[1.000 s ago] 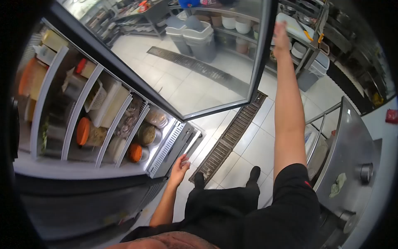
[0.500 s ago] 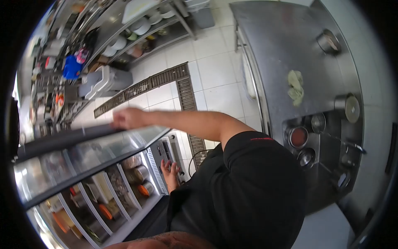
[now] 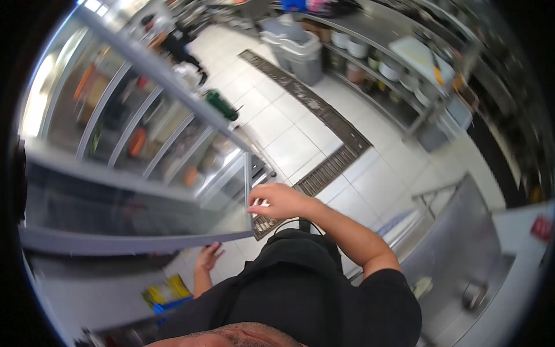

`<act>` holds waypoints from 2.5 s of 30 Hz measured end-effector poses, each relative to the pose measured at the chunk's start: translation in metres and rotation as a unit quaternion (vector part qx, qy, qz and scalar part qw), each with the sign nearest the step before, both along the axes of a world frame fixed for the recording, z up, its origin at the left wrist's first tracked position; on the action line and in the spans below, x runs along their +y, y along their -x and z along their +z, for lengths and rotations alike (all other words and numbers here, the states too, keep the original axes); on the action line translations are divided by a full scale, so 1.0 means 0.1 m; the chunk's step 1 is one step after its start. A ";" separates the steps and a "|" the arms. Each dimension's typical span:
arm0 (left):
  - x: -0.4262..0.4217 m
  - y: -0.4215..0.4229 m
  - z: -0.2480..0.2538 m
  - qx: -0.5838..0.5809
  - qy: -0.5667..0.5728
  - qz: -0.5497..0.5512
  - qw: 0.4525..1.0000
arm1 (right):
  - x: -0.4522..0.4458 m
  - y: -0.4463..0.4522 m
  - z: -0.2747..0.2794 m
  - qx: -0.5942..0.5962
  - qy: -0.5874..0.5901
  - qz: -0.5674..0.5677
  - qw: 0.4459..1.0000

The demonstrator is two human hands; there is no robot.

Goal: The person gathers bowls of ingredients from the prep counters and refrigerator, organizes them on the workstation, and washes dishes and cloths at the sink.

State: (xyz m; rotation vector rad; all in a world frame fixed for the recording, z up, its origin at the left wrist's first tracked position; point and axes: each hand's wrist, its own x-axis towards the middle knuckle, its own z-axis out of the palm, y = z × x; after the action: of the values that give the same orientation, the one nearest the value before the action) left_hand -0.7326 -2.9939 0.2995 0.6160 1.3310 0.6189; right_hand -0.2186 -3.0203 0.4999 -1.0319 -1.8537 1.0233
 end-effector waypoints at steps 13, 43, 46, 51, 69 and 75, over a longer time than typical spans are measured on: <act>2.36 0.44 0.05 0.157 -0.194 0.477 0.842 | 1.94 -1.23 -1.48 -0.407 0.142 -0.121 0.894; 0.53 -6.45 0.08 0.120 -0.341 -0.841 0.403 | -8.34 2.37 -3.35 0.337 -0.064 -0.900 -0.268; 0.38 -6.26 -0.02 0.196 -0.300 -0.894 0.268 | -9.03 2.45 -3.21 0.377 -0.246 -0.847 -0.282; 0.12 -5.47 0.22 0.358 -0.224 -0.839 0.344 | -9.48 2.57 -3.20 0.431 -0.442 -0.749 -0.239; 1.15 -5.19 -0.88 0.322 -0.153 -0.798 0.486 | -9.45 2.61 -3.50 0.541 -0.227 -0.710 -0.390; 1.94 -5.10 -1.61 0.225 -0.284 -0.768 0.529 | -6.96 1.25 -3.79 -0.028 -0.001 -0.924 -0.382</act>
State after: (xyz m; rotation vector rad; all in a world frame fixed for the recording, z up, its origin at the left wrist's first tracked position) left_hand -0.2224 -2.7997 0.1380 2.2210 0.4671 -0.7248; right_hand -0.3436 -3.7162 0.1211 1.9175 -2.3244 1.8841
